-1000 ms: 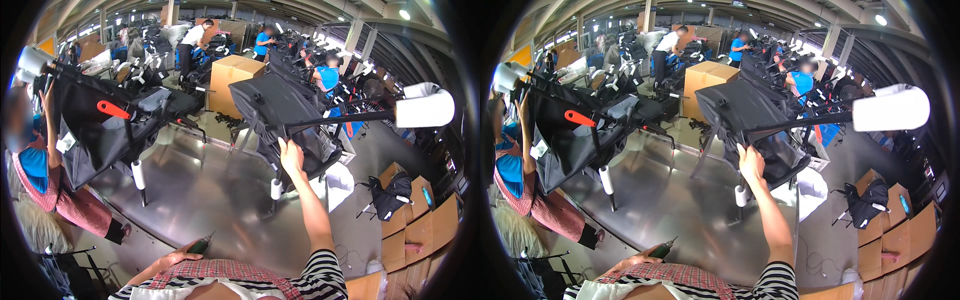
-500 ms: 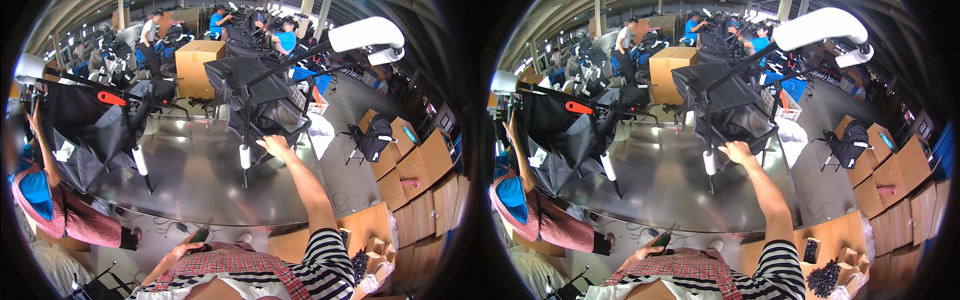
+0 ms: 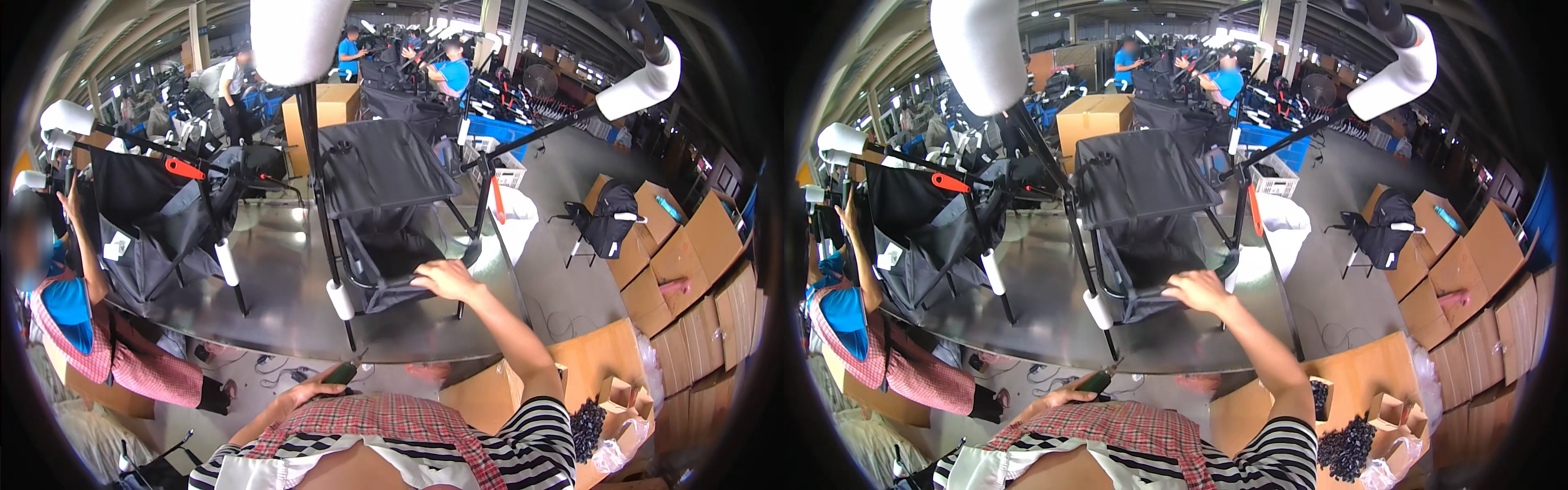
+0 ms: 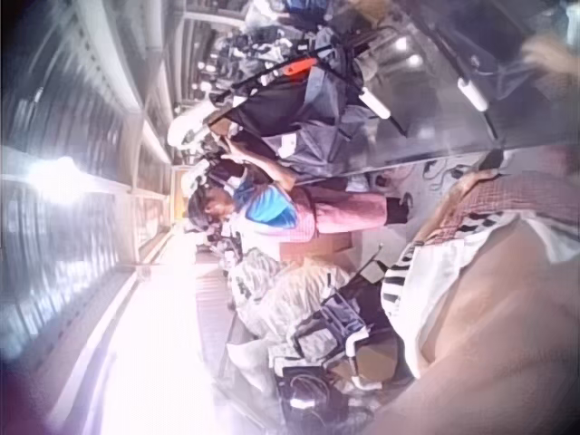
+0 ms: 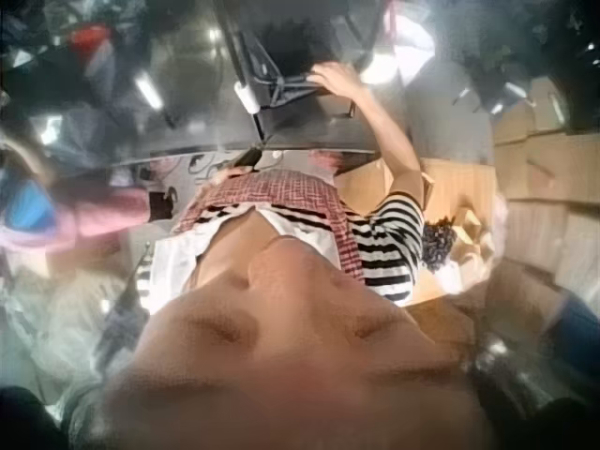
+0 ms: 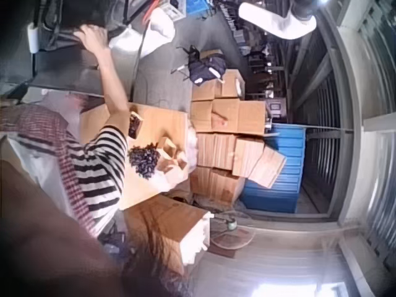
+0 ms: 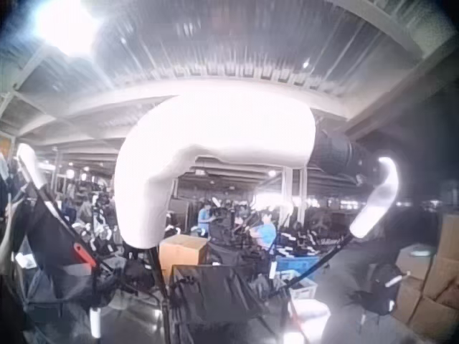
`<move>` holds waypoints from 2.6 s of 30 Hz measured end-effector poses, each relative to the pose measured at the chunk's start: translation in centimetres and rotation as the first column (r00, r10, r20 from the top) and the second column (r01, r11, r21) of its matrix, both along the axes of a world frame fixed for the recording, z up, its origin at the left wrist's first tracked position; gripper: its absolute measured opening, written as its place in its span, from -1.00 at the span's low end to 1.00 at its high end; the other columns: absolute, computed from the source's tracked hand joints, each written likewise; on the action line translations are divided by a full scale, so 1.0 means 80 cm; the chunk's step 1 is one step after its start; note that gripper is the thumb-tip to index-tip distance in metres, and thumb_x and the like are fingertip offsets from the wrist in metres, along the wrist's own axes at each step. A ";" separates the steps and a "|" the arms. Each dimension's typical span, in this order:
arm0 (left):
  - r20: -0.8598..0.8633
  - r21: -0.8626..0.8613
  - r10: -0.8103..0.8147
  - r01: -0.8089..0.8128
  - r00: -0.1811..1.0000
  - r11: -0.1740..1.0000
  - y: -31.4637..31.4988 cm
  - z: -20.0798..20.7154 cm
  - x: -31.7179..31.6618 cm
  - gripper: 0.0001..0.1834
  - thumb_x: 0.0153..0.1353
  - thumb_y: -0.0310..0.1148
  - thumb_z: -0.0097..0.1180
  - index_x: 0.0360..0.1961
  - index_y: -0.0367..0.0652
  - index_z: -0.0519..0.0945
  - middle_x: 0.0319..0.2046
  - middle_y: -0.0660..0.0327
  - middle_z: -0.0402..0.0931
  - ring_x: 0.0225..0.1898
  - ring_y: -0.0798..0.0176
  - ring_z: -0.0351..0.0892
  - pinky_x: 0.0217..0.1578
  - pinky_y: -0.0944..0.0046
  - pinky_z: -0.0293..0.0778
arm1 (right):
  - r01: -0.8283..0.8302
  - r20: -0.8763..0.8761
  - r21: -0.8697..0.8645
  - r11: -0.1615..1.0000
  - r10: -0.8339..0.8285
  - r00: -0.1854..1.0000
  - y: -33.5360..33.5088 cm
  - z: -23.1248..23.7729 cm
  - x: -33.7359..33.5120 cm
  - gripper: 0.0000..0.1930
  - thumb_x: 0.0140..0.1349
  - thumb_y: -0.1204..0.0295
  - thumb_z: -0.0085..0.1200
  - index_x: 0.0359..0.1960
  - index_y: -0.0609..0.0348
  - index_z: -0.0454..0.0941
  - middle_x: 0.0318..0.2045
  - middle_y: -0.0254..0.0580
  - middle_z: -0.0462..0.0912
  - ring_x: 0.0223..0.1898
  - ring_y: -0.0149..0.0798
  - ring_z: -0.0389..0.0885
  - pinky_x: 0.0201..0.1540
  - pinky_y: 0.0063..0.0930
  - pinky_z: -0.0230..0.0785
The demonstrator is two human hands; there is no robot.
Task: The person uses a cordless electric screwdriver to attach black fabric panels to a metal stroller frame. They repeatedly pick up screws, align the fabric, and drive screws into the frame at multiple attachment points. The person moves the stroller along a metal workbench and continues fastening components throughout the clip.
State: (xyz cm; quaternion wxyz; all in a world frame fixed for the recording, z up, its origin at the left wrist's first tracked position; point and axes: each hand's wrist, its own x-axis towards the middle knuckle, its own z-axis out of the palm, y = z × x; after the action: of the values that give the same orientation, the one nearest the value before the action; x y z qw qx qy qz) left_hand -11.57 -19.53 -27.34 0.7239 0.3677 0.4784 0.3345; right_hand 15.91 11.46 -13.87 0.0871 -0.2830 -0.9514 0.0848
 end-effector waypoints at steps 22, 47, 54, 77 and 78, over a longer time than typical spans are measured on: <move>0.123 -0.434 0.265 -0.188 0.956 0.881 0.016 0.022 0.064 -0.18 0.15 -0.31 0.36 0.42 0.02 0.27 -0.18 0.13 0.54 -0.20 0.16 0.60 -0.19 0.19 0.62 | 0.046 -0.468 0.399 0.916 0.160 0.869 -0.077 -0.060 0.085 -0.64 0.25 0.02 0.18 -0.23 0.06 0.60 -0.46 -0.28 0.51 -0.43 -0.19 0.55 -0.34 -0.27 0.38; -0.002 -0.664 0.375 -0.282 0.927 0.693 0.040 -0.004 0.133 -0.39 0.18 -0.41 0.31 0.28 -0.02 0.45 -0.22 0.25 0.52 -0.42 0.32 0.54 -0.43 0.35 0.56 | 0.992 -0.296 -0.096 0.086 -0.954 0.054 -0.183 -0.255 0.449 -0.89 0.10 0.36 0.31 -0.42 0.09 0.70 -0.30 -0.20 0.71 -0.30 -0.04 0.70 -0.21 -0.21 0.57; -0.006 -0.471 0.232 -0.208 0.973 0.857 0.032 0.060 0.124 0.01 0.09 -0.39 0.39 0.53 0.05 0.11 -0.23 0.20 0.54 -0.42 0.30 0.53 -0.41 0.39 0.51 | 0.568 -0.652 -0.584 0.580 -0.752 0.097 -0.158 -0.133 0.422 -0.96 0.30 0.53 0.16 -0.34 0.19 0.59 -0.46 -0.29 0.65 -0.49 -0.42 0.58 -0.34 -0.52 0.47; 0.453 0.390 -0.223 0.032 0.863 0.920 0.053 0.200 0.020 0.37 -0.06 -0.58 0.47 0.59 0.14 -0.29 -0.21 0.14 0.41 -0.36 0.36 0.44 -0.43 0.38 0.44 | -0.698 -0.698 -0.707 0.117 -0.277 0.660 -0.067 0.082 -0.038 -0.90 0.49 0.51 -0.10 -0.08 0.28 0.35 -0.17 0.37 0.64 -0.24 0.14 0.77 -0.18 -0.10 0.72; 0.460 0.396 -0.224 0.027 0.859 0.918 0.054 0.198 0.015 0.37 -0.05 -0.58 0.46 0.59 0.16 -0.30 -0.26 0.14 0.40 -0.39 0.37 0.44 -0.45 0.39 0.44 | -0.683 -0.687 -0.720 0.121 -0.259 0.679 -0.066 0.086 -0.043 -0.90 0.49 0.51 -0.10 -0.08 0.29 0.35 -0.17 0.37 0.64 -0.24 0.15 0.77 -0.17 -0.10 0.72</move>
State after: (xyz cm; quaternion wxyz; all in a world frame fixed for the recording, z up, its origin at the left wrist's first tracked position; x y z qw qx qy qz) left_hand -10.38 -15.24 -11.50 0.7588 0.4320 0.1778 0.4539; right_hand 12.46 6.18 -6.96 0.2099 -0.0553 -0.5807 0.7846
